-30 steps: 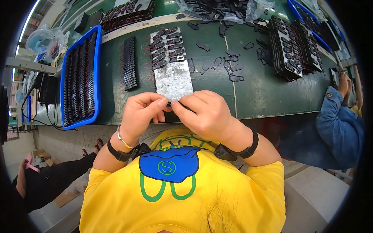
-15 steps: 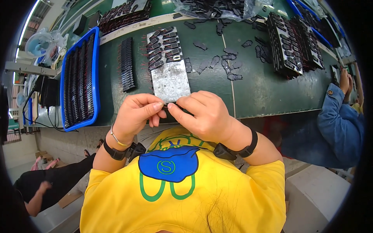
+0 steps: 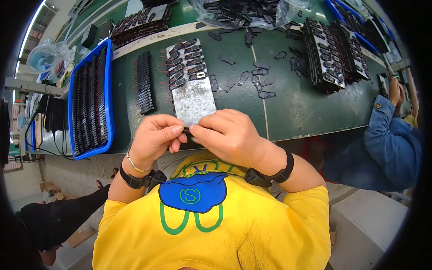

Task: Assembling small electronic components and cables onto a metal base plate at a manual workstation.

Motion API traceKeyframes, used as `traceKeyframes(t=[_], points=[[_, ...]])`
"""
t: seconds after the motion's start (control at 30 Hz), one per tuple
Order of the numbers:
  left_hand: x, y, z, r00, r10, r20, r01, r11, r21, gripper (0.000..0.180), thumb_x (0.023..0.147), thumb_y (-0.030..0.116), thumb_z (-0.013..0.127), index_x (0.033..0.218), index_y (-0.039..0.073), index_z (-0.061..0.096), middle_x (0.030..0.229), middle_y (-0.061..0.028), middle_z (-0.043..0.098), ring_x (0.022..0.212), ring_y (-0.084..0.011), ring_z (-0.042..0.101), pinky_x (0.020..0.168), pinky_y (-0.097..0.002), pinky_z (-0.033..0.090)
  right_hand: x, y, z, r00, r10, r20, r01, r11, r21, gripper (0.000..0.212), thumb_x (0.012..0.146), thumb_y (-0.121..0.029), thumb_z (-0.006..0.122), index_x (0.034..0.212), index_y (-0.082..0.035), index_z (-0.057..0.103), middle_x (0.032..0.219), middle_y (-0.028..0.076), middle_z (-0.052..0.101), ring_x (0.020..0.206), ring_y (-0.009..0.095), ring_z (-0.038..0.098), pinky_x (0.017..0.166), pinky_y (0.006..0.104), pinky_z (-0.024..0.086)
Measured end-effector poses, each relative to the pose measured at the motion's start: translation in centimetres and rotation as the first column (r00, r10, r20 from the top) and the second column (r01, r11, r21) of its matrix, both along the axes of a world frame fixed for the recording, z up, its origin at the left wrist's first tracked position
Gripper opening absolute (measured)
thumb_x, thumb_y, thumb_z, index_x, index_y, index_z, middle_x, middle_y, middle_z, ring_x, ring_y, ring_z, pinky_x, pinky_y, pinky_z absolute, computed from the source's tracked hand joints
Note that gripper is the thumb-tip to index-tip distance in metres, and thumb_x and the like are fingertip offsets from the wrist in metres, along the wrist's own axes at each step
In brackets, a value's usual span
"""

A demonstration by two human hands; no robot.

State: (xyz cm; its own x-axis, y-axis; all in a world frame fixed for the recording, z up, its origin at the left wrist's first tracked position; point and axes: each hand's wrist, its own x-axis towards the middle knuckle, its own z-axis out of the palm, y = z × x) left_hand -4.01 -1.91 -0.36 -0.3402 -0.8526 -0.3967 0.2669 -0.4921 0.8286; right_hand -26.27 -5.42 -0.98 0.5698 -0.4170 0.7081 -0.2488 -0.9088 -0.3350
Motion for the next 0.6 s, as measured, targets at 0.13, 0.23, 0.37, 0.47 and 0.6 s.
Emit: traceKeyframes(t=[0.13, 0.23, 0.37, 0.47, 0.6], points=[[0.9, 0.1, -0.2, 0.997, 0.025, -0.069, -0.024, 1.0, 0.009, 0.012, 0.089, 0.007, 0.061, 0.094, -0.003, 0.064, 0.077, -0.0123, 0.068, 0.056, -0.0112, 0.062, 0.049, -0.0199, 0.048, -1.1, -2.3, 2.0, 0.996, 0.055, 0.075, -0.068, 0.982, 0.177, 0.022, 0.071, -0.013, 0.073, 0.09, -0.003, 0.066, 0.079, 0.009, 0.062, 0.066, 0.024, 0.061, 0.058, 0.0324, 0.049], [1.4, 0.6, -0.1, 0.992, 0.07, -0.105, -0.07, 0.998, -0.001, 0.011, 0.089, 0.004, 0.06, 0.093, -0.005, 0.063, 0.076, -0.0148, 0.067, 0.054, -0.0136, 0.062, 0.047, -0.0212, 0.05, -3.5, -7.0, 3.5, 0.969, -0.192, -0.156, 0.238, 0.895, 0.376, 0.026, 0.072, -0.008, 0.074, 0.095, -0.002, 0.065, 0.084, 0.012, 0.064, 0.069, 0.026, 0.061, 0.062, 0.0307, 0.05], [1.6, 1.0, -0.1, 0.988, 0.058, -0.142, -0.06, 0.998, -0.01, 0.012, 0.088, 0.007, 0.062, 0.094, -0.004, 0.065, 0.077, -0.0131, 0.068, 0.056, -0.0114, 0.062, 0.049, -0.0196, 0.048, -3.4, -13.3, 3.2, 0.825, -0.191, -0.532, 0.39, 0.874, 0.29, 0.031, 0.071, -0.016, 0.072, 0.097, -0.001, 0.065, 0.086, 0.014, 0.066, 0.076, 0.029, 0.064, 0.068, 0.0363, 0.05], [1.9, 1.6, -0.3, 0.988, 0.064, -0.14, -0.068, 0.997, -0.024, 0.012, 0.088, 0.005, 0.062, 0.094, -0.004, 0.064, 0.076, -0.0134, 0.068, 0.056, -0.0117, 0.062, 0.049, -0.0198, 0.048, -1.6, -15.0, 2.6, 0.74, -0.181, -0.648, 0.412, 0.884, 0.222, 0.03, 0.071, -0.019, 0.071, 0.094, -0.001, 0.065, 0.085, 0.016, 0.066, 0.078, 0.031, 0.064, 0.071, 0.0383, 0.05], [2.6, 2.2, -0.2, 0.988, 0.084, -0.133, -0.087, 0.996, -0.021, 0.011, 0.088, 0.005, 0.062, 0.094, -0.004, 0.064, 0.076, -0.0138, 0.068, 0.056, -0.0118, 0.062, 0.049, -0.0199, 0.048, 0.7, -15.7, 2.5, 0.604, -0.147, -0.784, 0.455, 0.87, 0.188, 0.028, 0.07, -0.021, 0.07, 0.088, -0.001, 0.065, 0.084, 0.017, 0.066, 0.081, 0.032, 0.064, 0.071, 0.0402, 0.05]])
